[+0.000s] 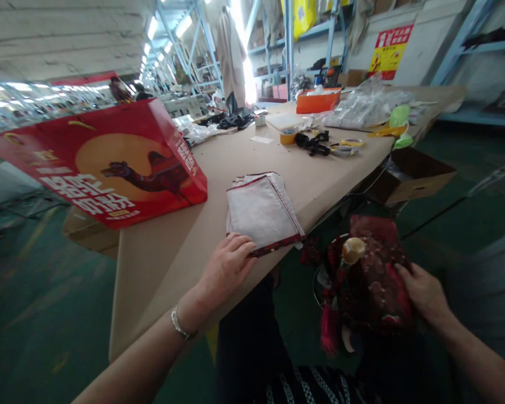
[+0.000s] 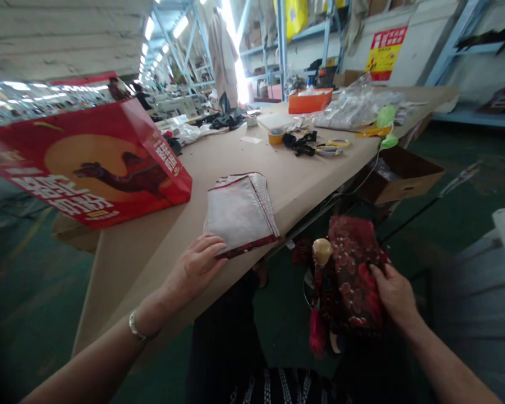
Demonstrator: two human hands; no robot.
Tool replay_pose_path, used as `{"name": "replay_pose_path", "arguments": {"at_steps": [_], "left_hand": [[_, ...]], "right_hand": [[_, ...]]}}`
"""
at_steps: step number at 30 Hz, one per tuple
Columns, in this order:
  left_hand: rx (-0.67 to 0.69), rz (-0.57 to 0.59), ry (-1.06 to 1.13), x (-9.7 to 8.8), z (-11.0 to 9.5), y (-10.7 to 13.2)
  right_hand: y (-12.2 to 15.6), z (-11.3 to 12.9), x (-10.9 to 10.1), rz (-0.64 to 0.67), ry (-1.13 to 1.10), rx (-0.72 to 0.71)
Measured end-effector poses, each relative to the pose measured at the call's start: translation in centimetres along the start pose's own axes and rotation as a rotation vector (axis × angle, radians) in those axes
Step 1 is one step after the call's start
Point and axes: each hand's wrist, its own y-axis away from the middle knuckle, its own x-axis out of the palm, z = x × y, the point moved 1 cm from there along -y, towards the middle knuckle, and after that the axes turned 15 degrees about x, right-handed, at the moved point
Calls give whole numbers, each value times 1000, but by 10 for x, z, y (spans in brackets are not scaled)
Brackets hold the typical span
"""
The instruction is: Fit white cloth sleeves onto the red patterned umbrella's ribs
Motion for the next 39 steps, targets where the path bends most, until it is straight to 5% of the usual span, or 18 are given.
{"name": "replay_pose_path", "arguments": {"at_steps": [4, 8, 12, 16, 20, 24, 29, 32, 34, 39], "left_hand": [[-2, 143, -137, 8, -1, -1], [39, 210, -194, 8, 4, -4], [38, 250, -245, 9, 5, -4], [40, 308, -240, 12, 10, -3], [-57, 291, -109, 4, 22, -7], [-255, 35, 90, -15, 40, -23], [-503, -530, 222, -62, 66, -48], [-506, -825, 210, -98, 59, -57], [-453, -805, 225, -117, 38, -60], [-253, -390, 195, -128, -22, -67]], "right_hand": [[-6, -37, 39, -15, 190, -24], [15, -22, 29, -88, 106, -190], [82, 31, 20, 199, 54, -533], [144, 105, 35, 437, 28, -966], [162, 174, 52, 300, -60, -1236], [163, 221, 70, 156, 134, -1473], [160, 249, 100, 105, 300, -1421], [158, 257, 105, 143, 304, -1355], [154, 259, 100, 219, 285, -1336], [135, 257, 73, 432, 60, -1210]]}}
